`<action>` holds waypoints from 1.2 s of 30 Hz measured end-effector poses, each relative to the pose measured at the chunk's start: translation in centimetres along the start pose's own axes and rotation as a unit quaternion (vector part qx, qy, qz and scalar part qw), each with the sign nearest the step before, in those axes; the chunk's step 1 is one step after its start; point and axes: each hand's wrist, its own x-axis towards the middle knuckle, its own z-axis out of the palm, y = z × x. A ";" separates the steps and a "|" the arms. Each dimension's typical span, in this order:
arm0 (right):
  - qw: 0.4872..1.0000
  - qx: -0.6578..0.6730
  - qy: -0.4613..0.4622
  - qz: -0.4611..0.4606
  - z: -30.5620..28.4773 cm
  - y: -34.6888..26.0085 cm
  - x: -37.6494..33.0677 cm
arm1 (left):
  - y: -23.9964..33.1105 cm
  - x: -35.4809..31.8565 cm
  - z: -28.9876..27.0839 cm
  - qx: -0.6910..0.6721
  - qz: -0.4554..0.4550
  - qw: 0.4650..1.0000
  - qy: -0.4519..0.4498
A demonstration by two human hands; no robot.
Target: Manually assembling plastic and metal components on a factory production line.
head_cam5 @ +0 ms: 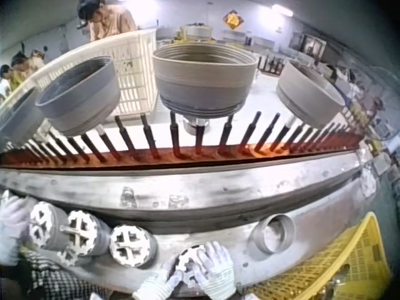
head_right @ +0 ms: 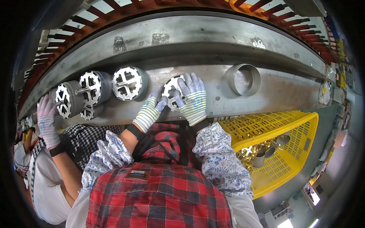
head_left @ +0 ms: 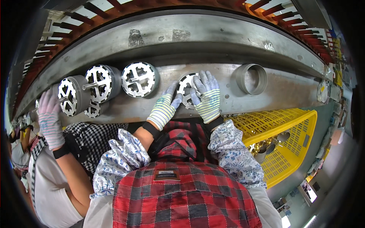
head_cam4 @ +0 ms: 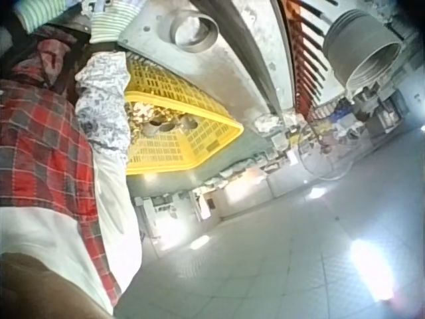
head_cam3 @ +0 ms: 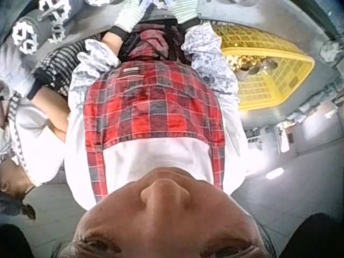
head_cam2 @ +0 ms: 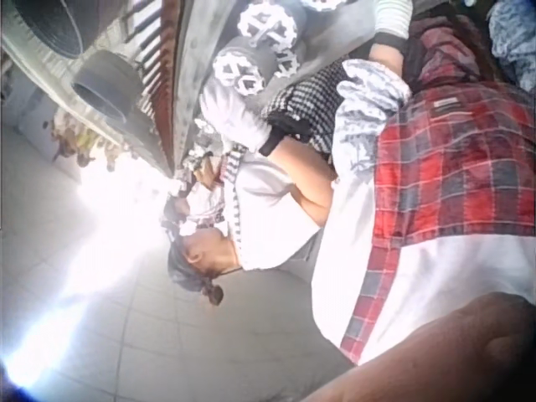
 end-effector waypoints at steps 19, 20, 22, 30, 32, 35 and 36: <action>0.999 -0.027 -0.015 0.015 1.3 0.5 -0.6 | -2.7 1.4 3.5 -0.046 -0.033 0.998 0.010; 0.999 -0.028 -0.012 0.008 1.3 0.8 -0.6 | -2.8 1.4 3.7 -0.056 -0.022 0.998 0.022; 1.000 -0.017 -0.007 0.009 1.5 0.9 -0.9 | -3.3 1.2 3.5 -0.040 -0.018 0.999 0.016; 1.000 0.008 -0.027 -0.004 1.3 1.1 -0.3 | -3.0 0.9 2.1 -0.220 -0.108 0.969 -0.018; 0.996 0.060 -0.021 0.065 0.5 0.9 0.3 | -3.0 0.9 0.7 -0.335 -0.158 0.929 -0.019; 0.885 0.356 -0.023 0.300 -3.3 -0.7 1.1 | -2.8 0.4 -2.0 -0.381 -0.156 0.911 -0.026; 0.800 0.466 -0.048 0.375 -4.2 -0.4 0.8 | -2.7 -0.1 -2.2 -0.308 -0.071 0.949 -0.013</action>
